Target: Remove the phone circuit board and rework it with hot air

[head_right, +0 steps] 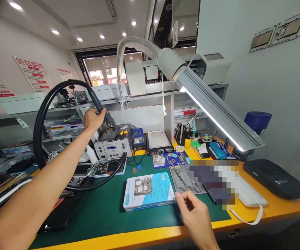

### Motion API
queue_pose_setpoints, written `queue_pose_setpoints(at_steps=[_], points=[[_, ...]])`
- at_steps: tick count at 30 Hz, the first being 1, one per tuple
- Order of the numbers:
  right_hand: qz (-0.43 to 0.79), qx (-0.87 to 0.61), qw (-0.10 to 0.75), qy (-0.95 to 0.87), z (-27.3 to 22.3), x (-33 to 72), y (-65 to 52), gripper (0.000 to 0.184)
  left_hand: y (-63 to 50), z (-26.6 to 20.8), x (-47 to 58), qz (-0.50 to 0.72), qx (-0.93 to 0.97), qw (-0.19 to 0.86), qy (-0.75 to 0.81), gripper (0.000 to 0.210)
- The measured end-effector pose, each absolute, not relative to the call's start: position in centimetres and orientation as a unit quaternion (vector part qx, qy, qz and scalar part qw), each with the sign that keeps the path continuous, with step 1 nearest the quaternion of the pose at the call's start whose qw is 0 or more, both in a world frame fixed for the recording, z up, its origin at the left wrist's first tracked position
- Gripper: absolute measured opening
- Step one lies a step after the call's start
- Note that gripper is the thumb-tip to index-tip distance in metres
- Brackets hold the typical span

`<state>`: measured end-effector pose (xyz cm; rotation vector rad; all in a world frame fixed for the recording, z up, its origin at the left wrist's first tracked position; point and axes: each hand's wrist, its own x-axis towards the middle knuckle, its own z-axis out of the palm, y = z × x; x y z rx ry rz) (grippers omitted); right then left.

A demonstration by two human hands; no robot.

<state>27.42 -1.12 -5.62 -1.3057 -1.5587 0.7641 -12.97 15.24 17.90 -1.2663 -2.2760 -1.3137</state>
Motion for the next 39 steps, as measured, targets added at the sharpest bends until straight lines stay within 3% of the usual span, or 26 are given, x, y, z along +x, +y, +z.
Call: queue_pose_setpoints(at_steps=[14,26,34,39], points=[[0.31,-0.538,0.476,-0.623,-6.4,27.5,-0.7,0.046,17.3,19.9,-15.3,-0.429,-0.432,0.174,-0.774,0.044],[0.319,-0.541,0.472,-0.618,-7.0,27.7,-0.6,0.044,12.9,19.8,-14.2,-0.632,-0.424,0.25,-0.599,0.041],[0.314,-0.545,0.467,-0.622,-6.7,27.7,-0.7,0.043,7.9,14.1,-8.6,-0.745,-0.49,0.055,-0.449,0.054],[0.302,-0.551,0.466,-0.623,-6.5,27.7,-0.8,0.044,5.4,8.6,-2.7,-0.757,-0.511,-0.143,-0.382,0.043]])
